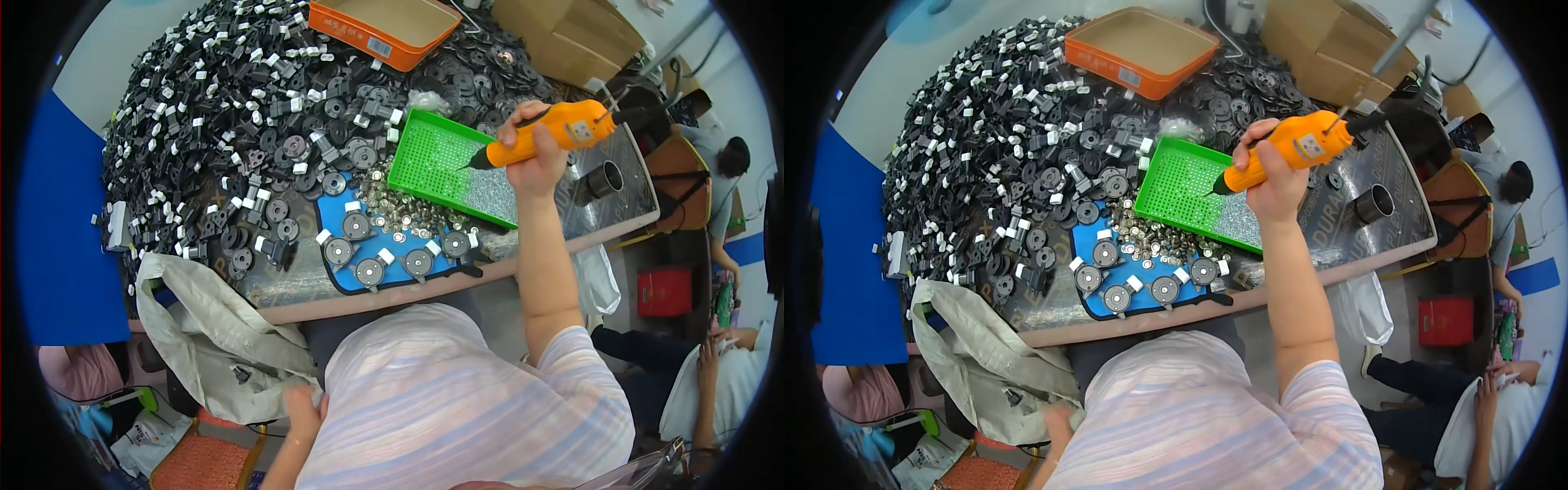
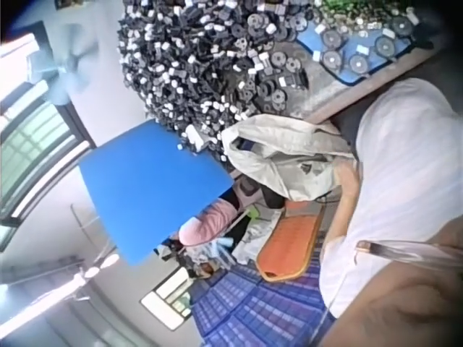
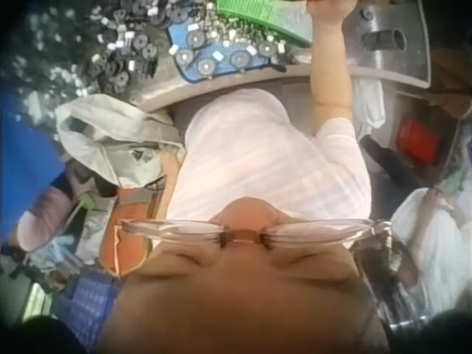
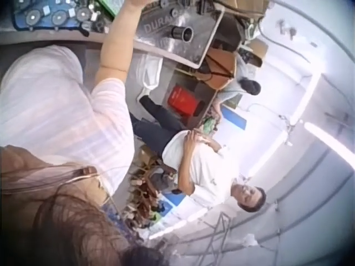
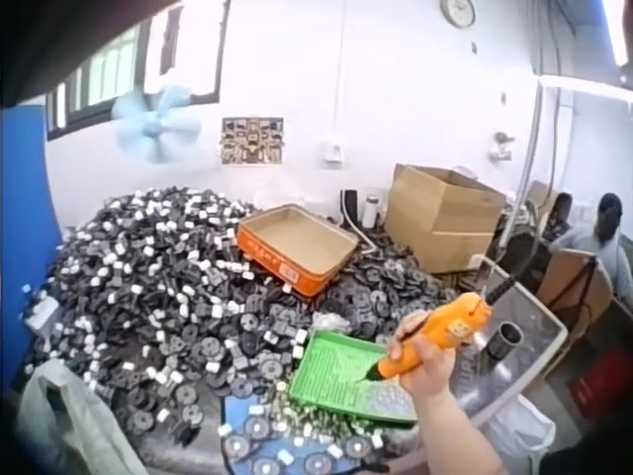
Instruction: Assembling small plastic and metal components using an electric screwdriver and an assembly jig on a factory workbench.
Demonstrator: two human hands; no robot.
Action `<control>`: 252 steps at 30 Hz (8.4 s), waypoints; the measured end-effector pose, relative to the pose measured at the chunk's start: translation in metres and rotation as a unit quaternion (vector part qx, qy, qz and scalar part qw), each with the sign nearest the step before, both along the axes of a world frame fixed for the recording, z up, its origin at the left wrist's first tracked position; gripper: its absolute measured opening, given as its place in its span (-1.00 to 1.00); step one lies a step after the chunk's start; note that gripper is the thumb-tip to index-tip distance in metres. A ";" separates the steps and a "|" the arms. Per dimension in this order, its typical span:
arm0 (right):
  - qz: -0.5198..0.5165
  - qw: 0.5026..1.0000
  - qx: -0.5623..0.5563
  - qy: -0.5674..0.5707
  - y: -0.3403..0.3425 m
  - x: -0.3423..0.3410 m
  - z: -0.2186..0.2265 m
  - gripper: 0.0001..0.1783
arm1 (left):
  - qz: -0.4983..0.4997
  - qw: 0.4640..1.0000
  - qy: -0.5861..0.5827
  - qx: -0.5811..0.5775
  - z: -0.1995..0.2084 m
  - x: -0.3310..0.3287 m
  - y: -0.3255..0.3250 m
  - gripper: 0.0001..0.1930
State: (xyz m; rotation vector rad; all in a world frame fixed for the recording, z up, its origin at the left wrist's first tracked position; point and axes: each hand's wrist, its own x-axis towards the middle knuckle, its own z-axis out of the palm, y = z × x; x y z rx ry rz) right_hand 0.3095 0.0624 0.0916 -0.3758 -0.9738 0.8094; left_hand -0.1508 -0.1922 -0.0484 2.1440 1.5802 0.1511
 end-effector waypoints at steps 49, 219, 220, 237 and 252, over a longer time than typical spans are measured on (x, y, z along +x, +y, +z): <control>0.211 0.961 -0.082 -0.159 0.026 -0.148 -0.012 -0.76 | -0.120 0.977 -0.160 0.075 0.066 0.154 0.278 -0.47; -0.049 0.994 -0.041 -0.093 0.029 -0.034 -0.023 -0.82 | -0.055 0.954 -0.236 0.179 0.053 0.118 0.217 -0.39; -0.042 0.994 -0.049 -0.090 0.029 -0.034 -0.022 -0.82 | -0.053 0.952 -0.250 0.171 0.054 0.118 0.216 -0.39; 0.225 0.968 -0.037 -0.102 -0.008 -0.131 0.004 -0.65 | -0.037 0.948 -0.295 0.112 0.038 0.120 0.221 -0.47; 0.236 0.956 -0.062 -0.160 0.008 -0.182 -0.016 -0.69 | -0.059 0.936 -0.343 0.059 0.043 0.116 0.228 -0.52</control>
